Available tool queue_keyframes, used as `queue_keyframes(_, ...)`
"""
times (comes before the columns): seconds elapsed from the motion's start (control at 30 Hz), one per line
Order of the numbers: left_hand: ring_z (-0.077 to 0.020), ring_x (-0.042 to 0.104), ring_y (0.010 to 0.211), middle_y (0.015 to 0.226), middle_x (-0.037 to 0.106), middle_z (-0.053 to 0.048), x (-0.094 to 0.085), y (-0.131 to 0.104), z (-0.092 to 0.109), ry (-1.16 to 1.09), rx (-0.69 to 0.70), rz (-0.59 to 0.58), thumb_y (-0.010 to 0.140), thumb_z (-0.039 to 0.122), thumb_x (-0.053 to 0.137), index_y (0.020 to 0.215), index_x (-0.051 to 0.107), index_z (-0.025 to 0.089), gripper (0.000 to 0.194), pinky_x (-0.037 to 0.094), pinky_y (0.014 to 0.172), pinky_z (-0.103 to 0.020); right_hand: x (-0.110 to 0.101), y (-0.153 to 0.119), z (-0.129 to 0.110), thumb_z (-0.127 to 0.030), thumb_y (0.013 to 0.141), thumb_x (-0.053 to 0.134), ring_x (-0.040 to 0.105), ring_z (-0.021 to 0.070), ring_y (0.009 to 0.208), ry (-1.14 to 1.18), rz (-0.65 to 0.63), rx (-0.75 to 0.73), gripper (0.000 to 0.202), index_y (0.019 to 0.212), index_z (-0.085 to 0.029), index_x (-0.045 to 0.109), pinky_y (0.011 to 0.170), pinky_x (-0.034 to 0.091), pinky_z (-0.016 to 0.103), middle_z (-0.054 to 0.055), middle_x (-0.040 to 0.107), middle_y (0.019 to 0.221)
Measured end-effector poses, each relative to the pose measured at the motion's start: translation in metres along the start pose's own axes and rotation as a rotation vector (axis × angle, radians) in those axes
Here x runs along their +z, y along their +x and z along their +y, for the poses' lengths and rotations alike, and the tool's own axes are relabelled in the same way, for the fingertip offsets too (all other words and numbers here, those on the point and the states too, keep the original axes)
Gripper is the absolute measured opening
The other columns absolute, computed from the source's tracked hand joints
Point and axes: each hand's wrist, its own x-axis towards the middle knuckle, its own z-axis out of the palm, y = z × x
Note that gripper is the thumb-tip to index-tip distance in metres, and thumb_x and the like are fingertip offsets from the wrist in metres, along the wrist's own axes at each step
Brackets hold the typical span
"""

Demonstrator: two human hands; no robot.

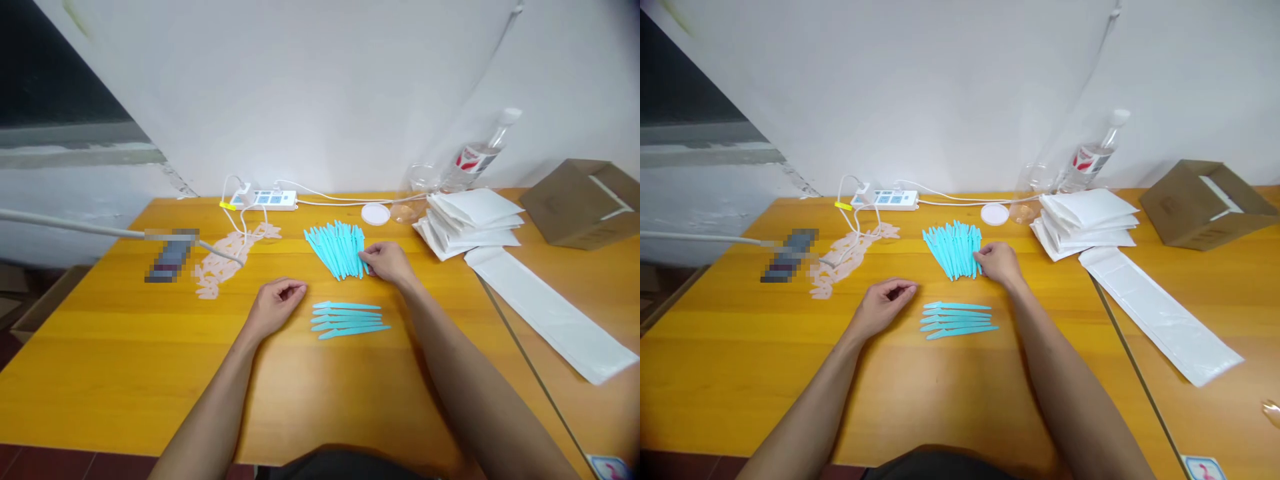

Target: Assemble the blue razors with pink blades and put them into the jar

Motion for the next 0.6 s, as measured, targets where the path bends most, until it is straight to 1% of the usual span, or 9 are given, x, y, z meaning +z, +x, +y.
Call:
queue_keyframes(0.1, -0.0175, 0.065, 0.078, 0.09, 0.073, -0.006, -0.018, 0.008, -0.009, 0.05, 0.004, 0.082, 0.091, 0.042, 0.06, 0.097, 0.075, 0.018, 0.029, 0.05, 0.07, -0.028, -0.011, -0.009, 0.005, -0.039, 0.081, 0.067, 0.056, 0.0124, 0.049, 0.129, 0.011, -0.034, 0.023, 0.077, -0.016, 0.067, 0.051, 0.041, 0.023, -0.001, 0.061, 0.053)
queue_keyframes(0.17, -0.0199, 0.066, 0.084, 0.096, 0.073, -0.008, -0.036, 0.021, -0.018, 0.198, 0.02, 0.184, 0.092, 0.038, 0.057, 0.101, 0.075, 0.018, 0.028, 0.051, 0.077, -0.031, -0.021, -0.021, 0.011, -0.044, 0.081, 0.068, 0.055, 0.0111, 0.054, 0.308, -0.056, -0.104, 0.029, 0.08, -0.016, 0.066, 0.054, 0.042, 0.023, 0.001, 0.065, 0.063)
queue_keyframes(0.23, -0.023, 0.065, 0.092, 0.105, 0.071, -0.01, -0.052, 0.042, -0.027, 0.422, 0.043, 0.251, 0.093, 0.031, 0.053, 0.11, 0.074, 0.018, 0.03, 0.051, 0.084, -0.035, -0.03, -0.033, 0.019, -0.049, 0.081, 0.07, 0.057, 0.0111, 0.061, 0.442, -0.242, -0.156, 0.035, 0.088, -0.015, 0.068, 0.061, 0.045, 0.024, 0.003, 0.068, 0.076)
queue_keyframes(0.3, -0.0266, 0.063, 0.102, 0.116, 0.067, -0.011, -0.063, 0.065, -0.033, 0.642, 0.065, 0.235, 0.093, 0.025, 0.048, 0.119, 0.071, 0.02, 0.035, 0.048, 0.092, -0.038, -0.034, -0.046, 0.027, -0.052, 0.082, 0.07, 0.055, 0.0105, 0.064, 0.458, -0.462, -0.155, 0.04, 0.095, -0.015, 0.069, 0.062, 0.045, 0.024, 0.003, 0.066, 0.078)
queue_keyframes(0.37, -0.0297, 0.06, 0.107, 0.122, 0.063, -0.012, -0.067, 0.086, -0.038, 0.816, 0.091, 0.159, 0.094, 0.023, 0.045, 0.124, 0.07, 0.022, 0.038, 0.046, 0.095, -0.042, -0.035, -0.055, 0.033, -0.055, 0.084, 0.067, 0.047, 0.0083, 0.057, 0.415, -0.609, -0.123, 0.041, 0.095, -0.015, 0.068, 0.054, 0.038, 0.022, -0.001, 0.059, 0.07)
queue_keyframes(0.4, -0.0307, 0.06, 0.107, 0.122, 0.062, -0.012, -0.066, 0.095, -0.039, 0.883, 0.099, 0.117, 0.096, 0.025, 0.043, 0.123, 0.07, 0.024, 0.038, 0.046, 0.094, -0.043, -0.034, -0.058, 0.035, -0.056, 0.085, 0.065, 0.042, 0.0072, 0.053, 0.393, -0.649, -0.108, 0.041, 0.092, -0.016, 0.067, 0.05, 0.033, 0.021, -0.003, 0.054, 0.065)
queue_keyframes(0.47, -0.0315, 0.059, 0.104, 0.119, 0.061, -0.013, -0.062, 0.105, -0.04, 0.973, 0.1, 0.066, 0.098, 0.031, 0.041, 0.117, 0.072, 0.024, 0.037, 0.046, 0.09, -0.044, -0.032, -0.061, 0.038, -0.058, 0.086, 0.062, 0.033, 0.006, 0.048, 0.367, -0.68, -0.089, 0.042, 0.087, -0.017, 0.064, 0.044, 0.023, 0.022, -0.006, 0.046, 0.059)
queue_keyframes(0.5, -0.0315, 0.059, 0.103, 0.119, 0.061, -0.013, -0.06, 0.106, -0.04, 0.994, 0.098, 0.061, 0.098, 0.033, 0.041, 0.114, 0.073, 0.024, 0.037, 0.047, 0.089, -0.044, -0.032, -0.061, 0.038, -0.059, 0.086, 0.062, 0.03, 0.0058, 0.047, 0.359, -0.684, -0.089, 0.042, 0.086, -0.017, 0.063, 0.043, 0.021, 0.022, -0.007, 0.044, 0.057)
queue_keyframes(0.6, -0.03, 0.059, 0.104, 0.117, 0.062, -0.012, -0.057, 0.103, -0.038, 0.97, 0.108, 0.067, 0.096, 0.034, 0.047, 0.109, 0.074, 0.023, 0.032, 0.047, 0.091, -0.041, -0.032, -0.057, 0.037, -0.06, 0.084, 0.063, 0.03, 0.0058, 0.046, 0.343, -0.683, -0.104, 0.043, 0.082, -0.017, 0.062, 0.043, 0.021, 0.022, -0.006, 0.044, 0.057)
